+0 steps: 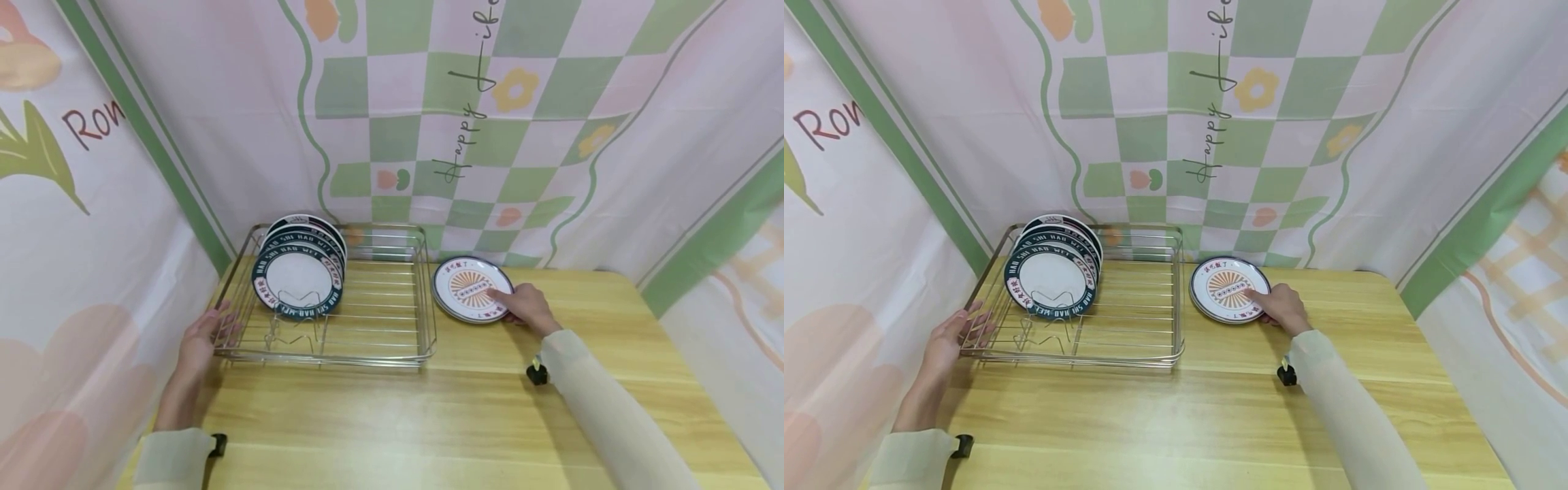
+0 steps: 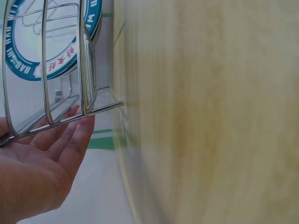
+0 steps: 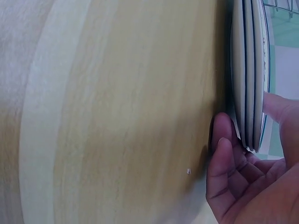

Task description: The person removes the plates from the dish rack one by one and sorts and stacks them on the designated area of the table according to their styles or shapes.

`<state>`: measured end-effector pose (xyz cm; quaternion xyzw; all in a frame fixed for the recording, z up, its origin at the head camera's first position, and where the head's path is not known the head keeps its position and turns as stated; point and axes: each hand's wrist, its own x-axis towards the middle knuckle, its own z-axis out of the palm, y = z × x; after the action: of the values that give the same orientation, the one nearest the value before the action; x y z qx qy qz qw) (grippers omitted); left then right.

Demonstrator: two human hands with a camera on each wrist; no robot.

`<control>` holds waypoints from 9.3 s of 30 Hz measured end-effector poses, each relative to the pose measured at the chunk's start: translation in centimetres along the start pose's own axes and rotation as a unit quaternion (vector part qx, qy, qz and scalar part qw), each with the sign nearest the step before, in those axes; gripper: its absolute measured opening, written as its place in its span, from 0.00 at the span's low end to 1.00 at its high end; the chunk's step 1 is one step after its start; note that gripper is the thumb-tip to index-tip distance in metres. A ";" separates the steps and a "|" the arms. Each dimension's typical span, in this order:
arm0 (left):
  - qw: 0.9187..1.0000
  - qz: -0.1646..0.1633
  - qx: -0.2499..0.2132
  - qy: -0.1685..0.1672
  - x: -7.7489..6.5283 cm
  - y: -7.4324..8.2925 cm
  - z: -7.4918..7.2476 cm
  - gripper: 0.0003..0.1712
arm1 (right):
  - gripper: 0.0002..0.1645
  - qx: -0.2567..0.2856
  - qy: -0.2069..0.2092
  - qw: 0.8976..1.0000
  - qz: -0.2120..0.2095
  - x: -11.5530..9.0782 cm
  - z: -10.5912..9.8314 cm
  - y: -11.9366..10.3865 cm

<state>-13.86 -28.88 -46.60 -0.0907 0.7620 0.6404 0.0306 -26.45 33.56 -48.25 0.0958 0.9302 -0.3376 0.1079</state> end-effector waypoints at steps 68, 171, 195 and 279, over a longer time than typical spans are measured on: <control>1.000 0.004 0.011 0.013 0.2 -0.2 -0.3 0.34 | 0.27 -0.183 -0.042 0.909 -0.372 -7.2 2.3 -32.1; 0.999 0.038 -0.007 0.003 0.5 -0.3 0.2 0.34 | 0.17 -0.092 0.085 0.909 -0.398 -8.6 -2.3 -30.4; 0.999 0.039 -0.004 -0.012 0.2 -0.3 -0.4 0.36 | 0.17 -0.143 0.097 0.941 -0.290 -11.9 -12.1 -21.0; 0.999 0.043 -0.001 -0.014 0.5 -0.5 -0.4 0.34 | 0.22 -0.001 -0.144 0.990 0.001 -12.5 -1.8 2.5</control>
<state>-14.23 -29.41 -47.08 -0.0490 0.7642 0.6430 0.0132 -14.08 35.34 -45.10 0.0468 0.9049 -0.3473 0.2415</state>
